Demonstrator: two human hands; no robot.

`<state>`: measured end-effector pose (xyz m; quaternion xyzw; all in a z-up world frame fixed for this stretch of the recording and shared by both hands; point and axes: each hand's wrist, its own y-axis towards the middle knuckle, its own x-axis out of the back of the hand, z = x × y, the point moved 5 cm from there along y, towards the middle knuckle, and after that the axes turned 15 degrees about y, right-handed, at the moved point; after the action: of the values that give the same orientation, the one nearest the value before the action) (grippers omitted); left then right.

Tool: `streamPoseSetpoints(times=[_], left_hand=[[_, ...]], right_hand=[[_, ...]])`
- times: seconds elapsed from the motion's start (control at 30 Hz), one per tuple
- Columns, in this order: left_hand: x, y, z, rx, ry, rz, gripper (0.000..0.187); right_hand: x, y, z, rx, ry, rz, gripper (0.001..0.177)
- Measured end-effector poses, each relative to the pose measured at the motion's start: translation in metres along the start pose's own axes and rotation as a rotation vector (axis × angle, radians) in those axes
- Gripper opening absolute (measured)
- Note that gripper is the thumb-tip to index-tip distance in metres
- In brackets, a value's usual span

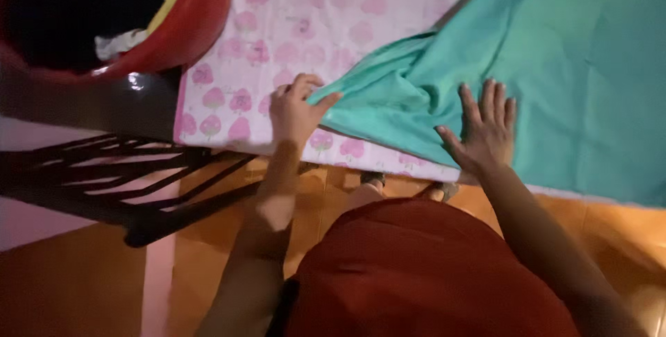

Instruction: The person folds a light green cloth and a black shirt on a table. They smooth and fold each item into a compact rectangle and place them on a growing stack of folded clothes.

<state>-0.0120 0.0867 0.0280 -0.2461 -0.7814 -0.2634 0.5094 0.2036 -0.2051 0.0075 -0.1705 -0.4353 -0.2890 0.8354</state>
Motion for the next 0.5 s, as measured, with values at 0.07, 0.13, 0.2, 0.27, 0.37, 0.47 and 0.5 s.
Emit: streamPoseSetpoints(times=[0.07, 0.13, 0.2, 0.27, 0.37, 0.47, 0.5], left_hand=[[-0.002, -0.002, 0.012, 0.025, 0.184, 0.128, 0.036], [-0.006, -0.005, 0.019, 0.053, 0.259, 0.189, 0.032], [-0.008, -0.008, 0.022, 0.09, 0.227, 0.193, 0.027], [-0.006, -0.005, 0.011, -0.039, 0.229, 0.096, 0.02], [-0.014, 0.009, -0.015, -0.184, 0.168, 0.06, 0.027], [-0.03, 0.03, -0.058, -0.298, 0.108, -0.052, 0.031], [-0.039, 0.039, -0.074, -0.312, 0.075, -0.055, 0.031]], right_hand=[[0.0, 0.002, 0.002, 0.014, -0.027, -0.008, 0.094], [0.002, 0.003, 0.002, 0.016, -0.042, -0.013, 0.094], [0.002, 0.002, 0.002, 0.003, -0.04, -0.011, 0.094], [0.002, 0.001, 0.003, 0.005, -0.027, -0.026, 0.092], [0.002, -0.001, 0.002, -0.004, -0.019, -0.04, 0.091], [0.001, 0.003, 0.001, -0.017, -0.035, -0.037, 0.091], [0.0, 0.002, 0.0, -0.02, -0.045, -0.035, 0.091]])
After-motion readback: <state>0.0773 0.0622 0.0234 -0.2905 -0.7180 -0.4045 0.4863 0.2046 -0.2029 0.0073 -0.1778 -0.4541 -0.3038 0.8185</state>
